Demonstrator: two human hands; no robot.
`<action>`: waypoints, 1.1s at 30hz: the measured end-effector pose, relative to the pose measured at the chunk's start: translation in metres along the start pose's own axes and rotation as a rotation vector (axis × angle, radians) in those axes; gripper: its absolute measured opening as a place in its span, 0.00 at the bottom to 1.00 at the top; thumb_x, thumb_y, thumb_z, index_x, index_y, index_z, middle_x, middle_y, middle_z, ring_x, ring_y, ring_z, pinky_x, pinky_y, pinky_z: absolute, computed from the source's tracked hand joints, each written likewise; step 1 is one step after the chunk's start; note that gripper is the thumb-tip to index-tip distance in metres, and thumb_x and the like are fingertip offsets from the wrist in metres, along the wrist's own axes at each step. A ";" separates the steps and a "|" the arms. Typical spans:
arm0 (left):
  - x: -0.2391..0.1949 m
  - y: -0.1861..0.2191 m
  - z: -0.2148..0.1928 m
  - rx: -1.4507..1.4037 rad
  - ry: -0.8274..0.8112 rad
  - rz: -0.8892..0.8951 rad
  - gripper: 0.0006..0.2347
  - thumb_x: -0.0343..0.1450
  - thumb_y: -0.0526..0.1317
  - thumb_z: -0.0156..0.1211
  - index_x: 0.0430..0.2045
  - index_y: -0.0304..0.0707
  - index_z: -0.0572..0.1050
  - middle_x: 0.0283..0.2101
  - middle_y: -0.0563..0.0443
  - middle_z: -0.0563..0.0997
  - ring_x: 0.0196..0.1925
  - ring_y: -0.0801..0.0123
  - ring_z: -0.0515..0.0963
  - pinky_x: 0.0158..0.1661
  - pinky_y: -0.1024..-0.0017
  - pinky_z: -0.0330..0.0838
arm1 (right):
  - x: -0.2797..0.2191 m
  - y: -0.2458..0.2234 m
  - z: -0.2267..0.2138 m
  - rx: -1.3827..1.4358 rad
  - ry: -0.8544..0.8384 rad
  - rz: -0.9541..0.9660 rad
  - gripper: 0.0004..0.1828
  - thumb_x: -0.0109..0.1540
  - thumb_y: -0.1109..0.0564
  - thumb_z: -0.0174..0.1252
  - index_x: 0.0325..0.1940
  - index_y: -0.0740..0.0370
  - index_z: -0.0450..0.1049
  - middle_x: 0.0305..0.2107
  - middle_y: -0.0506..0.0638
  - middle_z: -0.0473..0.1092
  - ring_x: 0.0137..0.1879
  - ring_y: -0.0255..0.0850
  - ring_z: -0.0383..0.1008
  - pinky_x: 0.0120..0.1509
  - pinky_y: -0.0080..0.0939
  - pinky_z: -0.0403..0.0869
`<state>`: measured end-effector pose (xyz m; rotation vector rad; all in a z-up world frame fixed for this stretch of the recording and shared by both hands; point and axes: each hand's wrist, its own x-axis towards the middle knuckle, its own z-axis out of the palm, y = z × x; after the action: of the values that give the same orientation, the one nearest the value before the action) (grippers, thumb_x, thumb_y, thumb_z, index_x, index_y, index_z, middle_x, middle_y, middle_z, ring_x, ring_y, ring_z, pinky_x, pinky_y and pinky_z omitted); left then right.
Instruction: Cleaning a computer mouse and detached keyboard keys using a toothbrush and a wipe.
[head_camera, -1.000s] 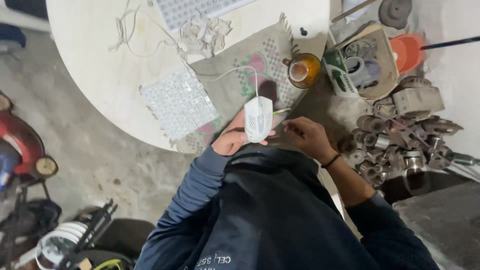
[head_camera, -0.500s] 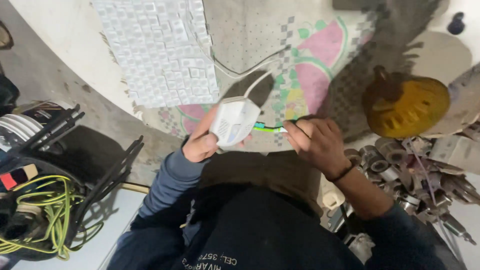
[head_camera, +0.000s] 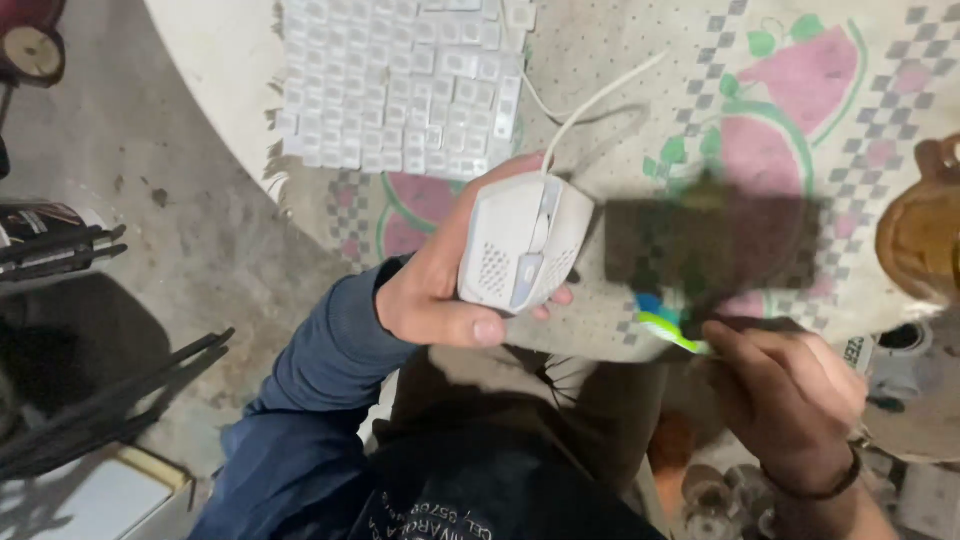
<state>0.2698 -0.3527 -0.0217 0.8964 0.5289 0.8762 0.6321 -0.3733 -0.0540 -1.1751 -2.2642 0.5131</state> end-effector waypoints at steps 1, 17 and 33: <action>-0.006 -0.005 0.005 0.026 -0.016 0.031 0.49 0.72 0.48 0.71 0.79 0.41 0.34 0.66 0.41 0.67 0.59 0.55 0.79 0.56 0.60 0.80 | -0.022 0.001 0.003 -0.018 0.028 -0.028 0.17 0.64 0.58 0.68 0.57 0.56 0.79 0.40 0.49 0.76 0.40 0.43 0.75 0.43 0.42 0.72; -0.008 -0.090 -0.019 -0.160 0.157 0.394 0.36 0.78 0.66 0.35 0.68 0.29 0.62 0.57 0.34 0.76 0.48 0.56 0.82 0.38 0.64 0.81 | -0.138 -0.096 0.089 0.375 0.341 0.245 0.23 0.65 0.62 0.59 0.65 0.64 0.72 0.37 0.55 0.78 0.39 0.41 0.78 0.49 0.38 0.75; -0.022 -0.089 -0.012 -0.201 0.047 0.359 0.42 0.76 0.68 0.45 0.75 0.30 0.54 0.60 0.33 0.76 0.54 0.55 0.81 0.45 0.63 0.81 | -0.216 -0.014 0.105 -0.024 0.088 0.553 0.28 0.61 0.58 0.62 0.67 0.45 0.74 0.32 0.56 0.75 0.32 0.50 0.75 0.40 0.46 0.74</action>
<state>0.2869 -0.3950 -0.1023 0.7995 0.3161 1.2560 0.6627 -0.5699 -0.1901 -1.8070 -1.8595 0.6217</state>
